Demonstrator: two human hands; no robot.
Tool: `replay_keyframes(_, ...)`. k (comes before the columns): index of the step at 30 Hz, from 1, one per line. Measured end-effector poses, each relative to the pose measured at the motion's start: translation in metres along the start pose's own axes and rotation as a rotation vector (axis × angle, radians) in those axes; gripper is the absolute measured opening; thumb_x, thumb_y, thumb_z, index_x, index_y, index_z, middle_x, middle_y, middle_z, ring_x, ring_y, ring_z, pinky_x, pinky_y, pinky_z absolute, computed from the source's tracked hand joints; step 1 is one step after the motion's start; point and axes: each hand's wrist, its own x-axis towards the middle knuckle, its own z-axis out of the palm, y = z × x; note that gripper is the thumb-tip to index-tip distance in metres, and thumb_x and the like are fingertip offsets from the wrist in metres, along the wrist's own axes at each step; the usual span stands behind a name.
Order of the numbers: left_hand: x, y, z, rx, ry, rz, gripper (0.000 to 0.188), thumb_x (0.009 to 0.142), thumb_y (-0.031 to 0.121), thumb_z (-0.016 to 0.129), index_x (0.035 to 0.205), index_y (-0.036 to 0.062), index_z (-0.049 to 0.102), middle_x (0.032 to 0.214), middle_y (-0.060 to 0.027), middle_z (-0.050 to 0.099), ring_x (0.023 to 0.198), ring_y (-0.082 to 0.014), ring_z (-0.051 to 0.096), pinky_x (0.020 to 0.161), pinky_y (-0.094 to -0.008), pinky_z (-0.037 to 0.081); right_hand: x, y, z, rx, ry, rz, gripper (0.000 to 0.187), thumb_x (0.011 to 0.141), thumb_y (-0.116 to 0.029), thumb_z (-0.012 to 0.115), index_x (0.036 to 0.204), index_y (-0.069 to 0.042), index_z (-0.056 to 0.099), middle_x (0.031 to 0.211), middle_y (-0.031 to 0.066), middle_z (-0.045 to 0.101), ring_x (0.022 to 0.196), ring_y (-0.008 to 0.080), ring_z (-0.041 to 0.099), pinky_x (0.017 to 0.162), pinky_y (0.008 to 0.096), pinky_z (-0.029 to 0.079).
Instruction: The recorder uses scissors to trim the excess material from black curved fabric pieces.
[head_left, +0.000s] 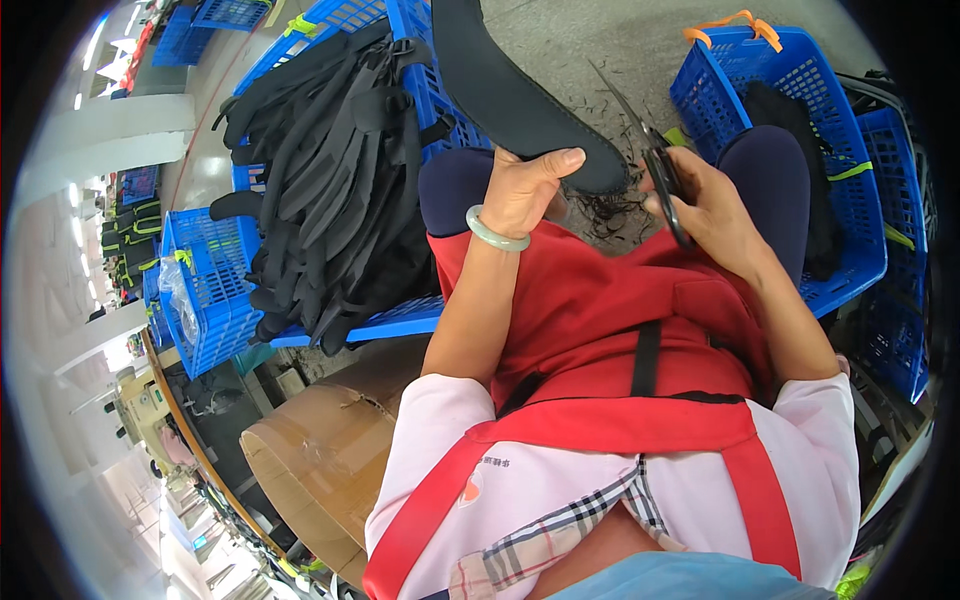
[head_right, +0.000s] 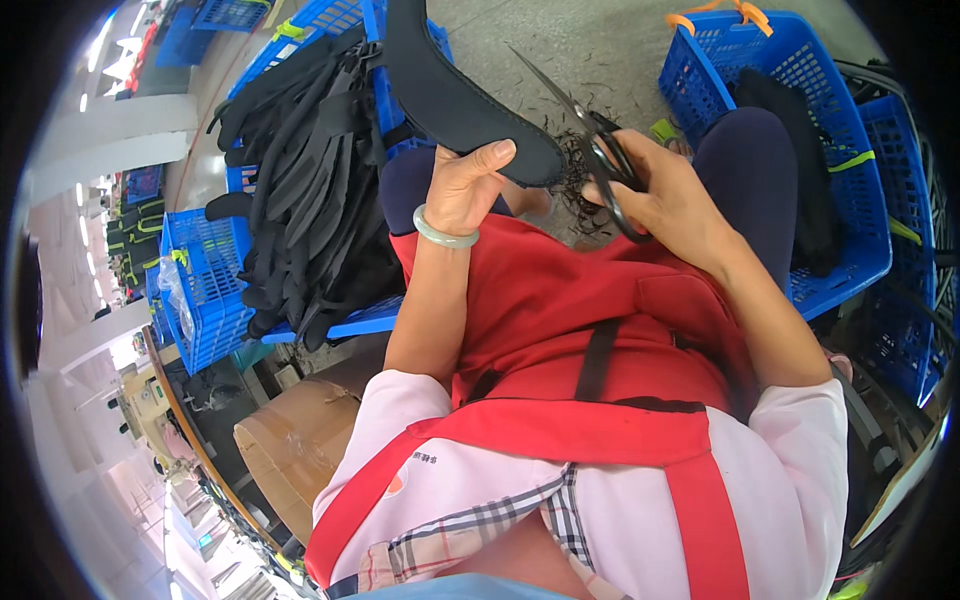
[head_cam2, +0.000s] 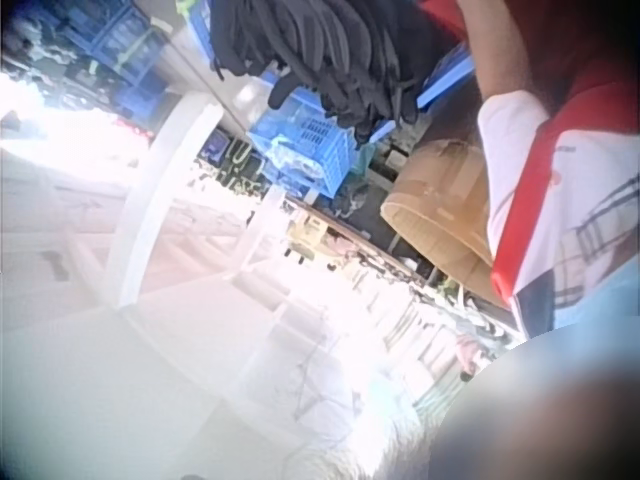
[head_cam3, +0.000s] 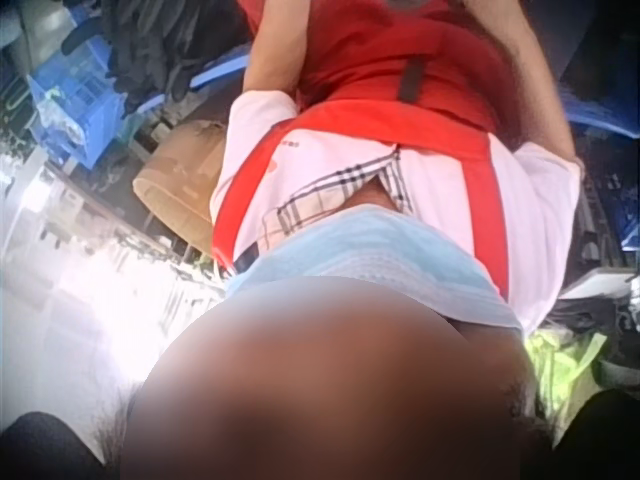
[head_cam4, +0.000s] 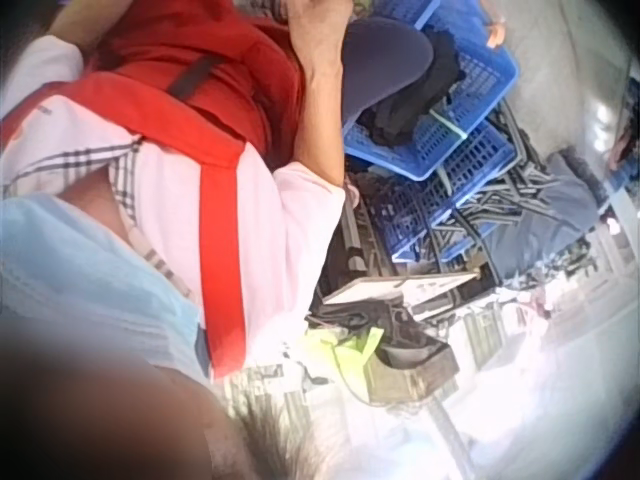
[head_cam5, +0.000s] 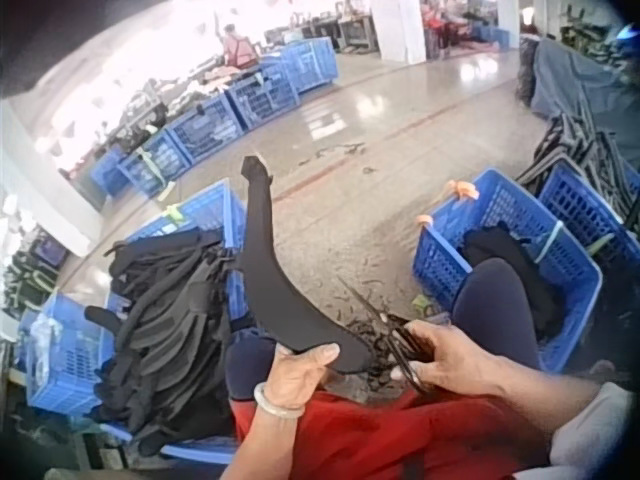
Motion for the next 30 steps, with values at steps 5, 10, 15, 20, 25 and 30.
replay_keyframes(5,-0.002,0.003,0.002,0.048,0.042,-0.001,0.026,0.074,-0.013,0.071,0.091,0.0060,0.066,0.087,-0.0030,0.067,0.080,-0.0148,0.065,0.075,-0.0283,0.054,-0.027,-0.010,-0.017,-0.229,-0.133,0.018,0.061,0.075,-0.033,0.080,0.115,0.002,0.049,0.091,0.0078,0.056,0.083,0.0120,0.050,0.077,0.0266,0.044)
replay_keyframes(10,-0.002,0.003,-0.001,0.097,-0.008,-0.024,0.023,0.074,-0.010,0.073,0.089,0.0058,0.066,0.084,-0.0029,0.067,0.077,-0.0138,0.064,0.072,-0.0269,0.052,-0.033,-0.010,-0.024,-0.436,-0.165,0.015,0.074,0.068,-0.040,0.083,0.117,0.002,0.047,0.097,0.0165,0.058,0.085,0.0211,0.055,0.081,0.0311,0.045)
replay_keyframes(15,-0.004,0.001,-0.003,0.137,-0.049,-0.019,0.022,0.073,-0.009,0.074,0.088,0.0054,0.066,0.082,-0.0029,0.067,0.076,-0.0133,0.064,0.070,-0.0262,0.051,-0.029,-0.006,-0.022,-0.434,-0.170,-0.061,0.072,0.067,-0.044,0.082,0.110,0.002,0.047,0.093,0.0183,0.057,0.079,0.0289,0.054,0.075,0.0345,0.045)
replay_keyframes(20,-0.006,0.002,0.000,0.159,-0.041,-0.001,0.021,0.073,-0.008,0.075,0.087,0.0052,0.067,0.082,-0.0032,0.067,0.074,-0.0123,0.063,0.068,-0.0257,0.050,-0.028,-0.006,-0.023,-0.513,-0.197,-0.064,0.071,0.065,-0.051,0.081,0.099,0.001,0.046,0.079,0.0165,0.051,0.068,0.0320,0.045,0.065,0.0381,0.042)
replay_keyframes(25,-0.006,0.003,-0.002,0.176,-0.053,-0.001,0.022,0.072,-0.009,0.075,0.087,0.0050,0.066,0.082,-0.0031,0.067,0.075,-0.0126,0.064,0.069,-0.0258,0.051,-0.028,-0.007,-0.023,-0.552,-0.210,-0.074,0.073,0.064,-0.052,0.081,0.100,0.000,0.046,0.071,0.0137,0.046,0.064,0.0296,0.043,0.062,0.0373,0.041)
replay_keyframes(30,-0.005,0.002,-0.003,0.148,-0.040,-0.007,0.022,0.072,-0.009,0.074,0.086,0.0049,0.066,0.082,-0.0035,0.067,0.076,-0.0133,0.064,0.070,-0.0257,0.051,-0.023,-0.004,-0.019,-0.478,-0.195,-0.011,0.070,0.068,-0.050,0.079,0.103,0.001,0.047,0.070,0.0124,0.046,0.064,0.0264,0.044,0.063,0.0360,0.042)
